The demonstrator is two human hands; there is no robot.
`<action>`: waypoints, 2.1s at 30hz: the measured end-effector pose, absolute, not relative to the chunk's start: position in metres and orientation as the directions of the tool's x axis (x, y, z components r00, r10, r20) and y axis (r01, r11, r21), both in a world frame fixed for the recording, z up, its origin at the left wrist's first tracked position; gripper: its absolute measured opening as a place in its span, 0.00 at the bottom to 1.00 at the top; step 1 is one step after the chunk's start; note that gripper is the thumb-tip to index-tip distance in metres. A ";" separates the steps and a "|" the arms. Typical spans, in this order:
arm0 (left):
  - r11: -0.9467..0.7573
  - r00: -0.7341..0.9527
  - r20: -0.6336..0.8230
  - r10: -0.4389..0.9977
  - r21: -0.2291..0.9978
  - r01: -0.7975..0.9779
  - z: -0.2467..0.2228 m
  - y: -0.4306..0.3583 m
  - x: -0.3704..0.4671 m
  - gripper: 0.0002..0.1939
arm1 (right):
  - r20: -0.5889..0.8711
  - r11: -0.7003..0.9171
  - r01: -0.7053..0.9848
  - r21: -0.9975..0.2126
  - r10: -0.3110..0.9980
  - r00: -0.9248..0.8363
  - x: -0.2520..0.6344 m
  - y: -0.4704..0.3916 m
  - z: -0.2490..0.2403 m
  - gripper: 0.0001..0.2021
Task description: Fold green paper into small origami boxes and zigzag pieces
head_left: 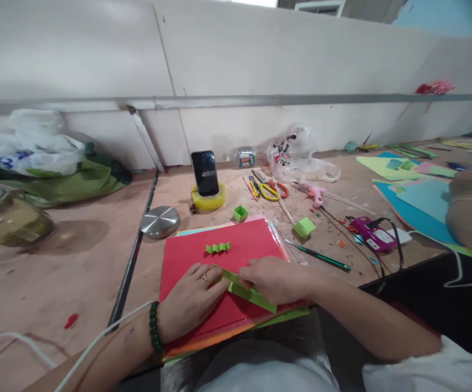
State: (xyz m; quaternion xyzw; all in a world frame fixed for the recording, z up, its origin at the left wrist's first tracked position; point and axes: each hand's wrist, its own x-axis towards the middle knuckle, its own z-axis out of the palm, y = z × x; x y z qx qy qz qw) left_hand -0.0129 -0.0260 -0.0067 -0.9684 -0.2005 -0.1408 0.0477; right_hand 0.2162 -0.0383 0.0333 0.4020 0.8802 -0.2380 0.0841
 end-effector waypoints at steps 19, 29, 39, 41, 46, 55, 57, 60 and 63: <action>-0.913 0.891 0.204 0.406 0.117 0.390 -0.011 -0.011 -0.003 0.15 | 0.192 0.598 0.800 -0.051 0.792 -0.580 0.224 -0.069 0.004 0.12; -0.839 0.841 0.201 0.502 0.350 0.417 -0.017 -0.005 -0.005 0.11 | 0.451 0.491 0.796 -0.355 0.836 -0.314 0.228 -0.088 -0.036 0.11; -0.534 0.704 -0.024 0.710 0.633 0.560 -0.004 0.000 -0.006 0.13 | 0.291 0.285 0.693 -0.662 0.950 -0.113 0.235 -0.088 -0.030 0.10; -0.525 0.687 -0.030 0.726 0.622 0.581 -0.003 -0.001 -0.005 0.13 | 0.269 0.241 0.714 -0.657 0.960 -0.076 0.234 -0.086 -0.031 0.10; -0.517 0.651 -0.047 0.758 0.565 0.643 -0.003 -0.001 0.000 0.11 | 0.275 0.224 0.725 -0.651 0.960 -0.050 0.231 -0.086 -0.034 0.11; -0.580 0.649 -0.028 0.760 0.420 0.698 -0.005 -0.002 0.004 0.13 | 0.305 0.256 0.744 -0.618 0.949 -0.073 0.232 -0.086 -0.036 0.09; -0.588 0.647 -0.018 0.762 0.400 0.703 -0.006 -0.003 0.005 0.13 | 0.300 0.256 0.744 -0.617 0.951 -0.078 0.232 -0.085 -0.037 0.09; -0.591 0.646 -0.023 0.763 0.383 0.710 -0.006 -0.003 0.005 0.12 | 0.313 0.265 0.749 -0.607 0.946 -0.081 0.232 -0.085 -0.037 0.10; -0.596 0.648 -0.025 0.761 0.368 0.714 -0.007 -0.003 0.005 0.11 | 0.330 0.277 0.757 -0.591 0.940 -0.086 0.232 -0.085 -0.037 0.10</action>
